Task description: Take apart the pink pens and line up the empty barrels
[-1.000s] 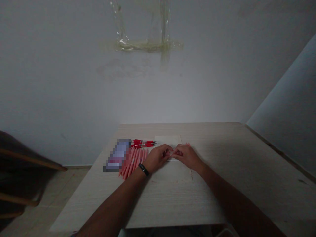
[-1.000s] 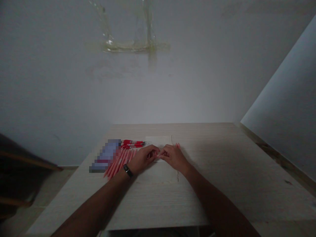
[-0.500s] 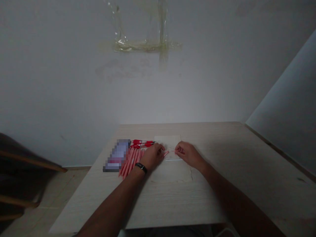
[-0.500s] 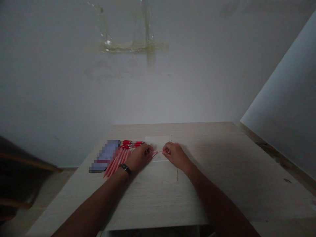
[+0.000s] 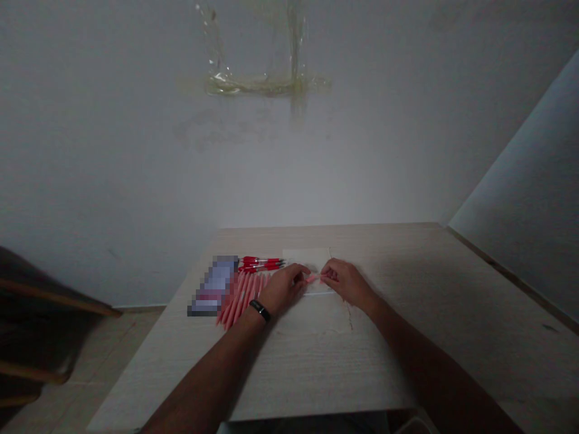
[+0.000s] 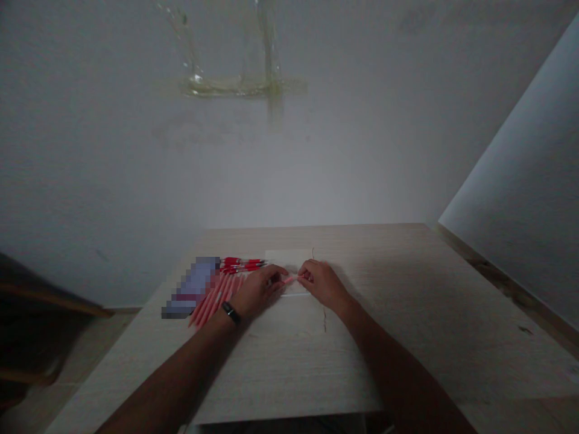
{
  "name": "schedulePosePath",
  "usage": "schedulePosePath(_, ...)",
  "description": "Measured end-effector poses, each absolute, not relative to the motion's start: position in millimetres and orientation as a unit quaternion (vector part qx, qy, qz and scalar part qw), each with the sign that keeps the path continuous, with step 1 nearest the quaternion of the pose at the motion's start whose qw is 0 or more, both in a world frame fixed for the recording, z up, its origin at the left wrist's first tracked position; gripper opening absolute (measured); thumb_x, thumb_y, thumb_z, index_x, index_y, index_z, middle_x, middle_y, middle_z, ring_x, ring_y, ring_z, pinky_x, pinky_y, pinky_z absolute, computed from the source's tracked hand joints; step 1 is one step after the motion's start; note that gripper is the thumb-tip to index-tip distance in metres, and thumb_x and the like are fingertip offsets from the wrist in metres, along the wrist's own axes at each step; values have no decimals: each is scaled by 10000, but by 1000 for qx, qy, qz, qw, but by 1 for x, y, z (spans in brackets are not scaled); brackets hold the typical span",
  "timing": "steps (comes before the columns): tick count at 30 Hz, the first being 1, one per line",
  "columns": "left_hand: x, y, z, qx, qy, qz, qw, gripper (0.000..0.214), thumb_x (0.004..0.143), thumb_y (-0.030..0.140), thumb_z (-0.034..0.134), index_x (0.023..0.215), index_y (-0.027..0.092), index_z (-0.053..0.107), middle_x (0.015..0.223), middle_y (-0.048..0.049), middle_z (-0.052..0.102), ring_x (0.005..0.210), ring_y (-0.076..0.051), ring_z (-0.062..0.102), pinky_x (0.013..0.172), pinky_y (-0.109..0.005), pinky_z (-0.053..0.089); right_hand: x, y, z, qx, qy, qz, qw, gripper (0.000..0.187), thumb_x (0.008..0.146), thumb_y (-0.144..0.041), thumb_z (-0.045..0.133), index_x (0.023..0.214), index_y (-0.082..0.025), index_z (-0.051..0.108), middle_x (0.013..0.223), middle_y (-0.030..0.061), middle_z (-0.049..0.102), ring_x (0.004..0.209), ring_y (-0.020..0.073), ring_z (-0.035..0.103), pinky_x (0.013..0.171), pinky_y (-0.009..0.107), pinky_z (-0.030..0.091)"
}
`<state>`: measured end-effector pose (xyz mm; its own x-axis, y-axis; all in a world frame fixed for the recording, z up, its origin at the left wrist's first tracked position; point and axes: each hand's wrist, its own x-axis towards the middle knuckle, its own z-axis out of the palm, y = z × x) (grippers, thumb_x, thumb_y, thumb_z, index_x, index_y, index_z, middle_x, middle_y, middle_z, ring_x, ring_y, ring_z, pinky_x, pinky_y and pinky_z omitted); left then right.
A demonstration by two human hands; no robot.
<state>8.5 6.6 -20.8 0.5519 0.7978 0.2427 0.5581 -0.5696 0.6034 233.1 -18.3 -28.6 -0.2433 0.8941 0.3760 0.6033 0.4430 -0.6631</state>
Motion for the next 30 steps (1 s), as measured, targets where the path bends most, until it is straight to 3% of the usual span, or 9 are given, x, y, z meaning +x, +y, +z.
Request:
schedulePosePath(10,10,8,-19,862,364,261,236,209,888,186,553,1036,210,698,923,-56,620,847,-174,577,734,-264,433,235,-17,-29,-483,-764,174,389,57,870,-224,661,847,-186,626,813,6,614,712,131,560,647,237,426)
schedulePosePath(14,11,5,-16,872,341,255,241,195,917,242,535,1023,200,693,930,-62,625,838,-169,579,734,-263,433,228,-22,-28,-465,-809,133,336,29,894,-200,627,870,-200,642,875,21,642,833,159,585,831,311,418)
schedulePosePath(17,12,4,-15,866,336,262,262,185,922,263,531,1013,188,674,941,-65,646,839,-170,586,739,-269,441,225,-25,-28,-464,-814,134,322,205,896,-140,584,1056,-247,658,978,30,663,910,174,593,938,373,386)
schedulePosePath(19,12,4,-16,847,351,277,287,173,914,267,540,1018,181,648,938,-66,662,834,-172,589,732,-274,451,227,-25,-27,-460,-806,149,342,330,885,-115,568,1176,-260,629,1017,39,658,886,164,599,912,353,415)
schedulePosePath(21,12,4,-16,821,357,303,326,160,914,282,544,1011,175,612,919,-61,666,821,-168,596,730,-276,468,231,-22,-26,-451,-798,158,368,338,877,-116,563,1185,-241,628,1000,46,648,841,155,600,836,310,456)
schedulePosePath(26,11,6,-16,755,319,382,428,179,920,348,567,965,180,524,905,-46,659,824,-151,638,793,-292,509,242,-17,-26,-453,-793,135,384,217,871,-123,567,1047,-208,661,920,40,626,814,155,594,764,283,476)
schedulePosePath(30,9,11,-21,741,336,393,429,217,905,376,598,948,177,524,889,-48,654,823,-153,639,780,-292,510,245,-20,-24,-478,-795,128,350,124,878,-136,573,930,-202,664,901,30,616,795,145,601,733,268,473)
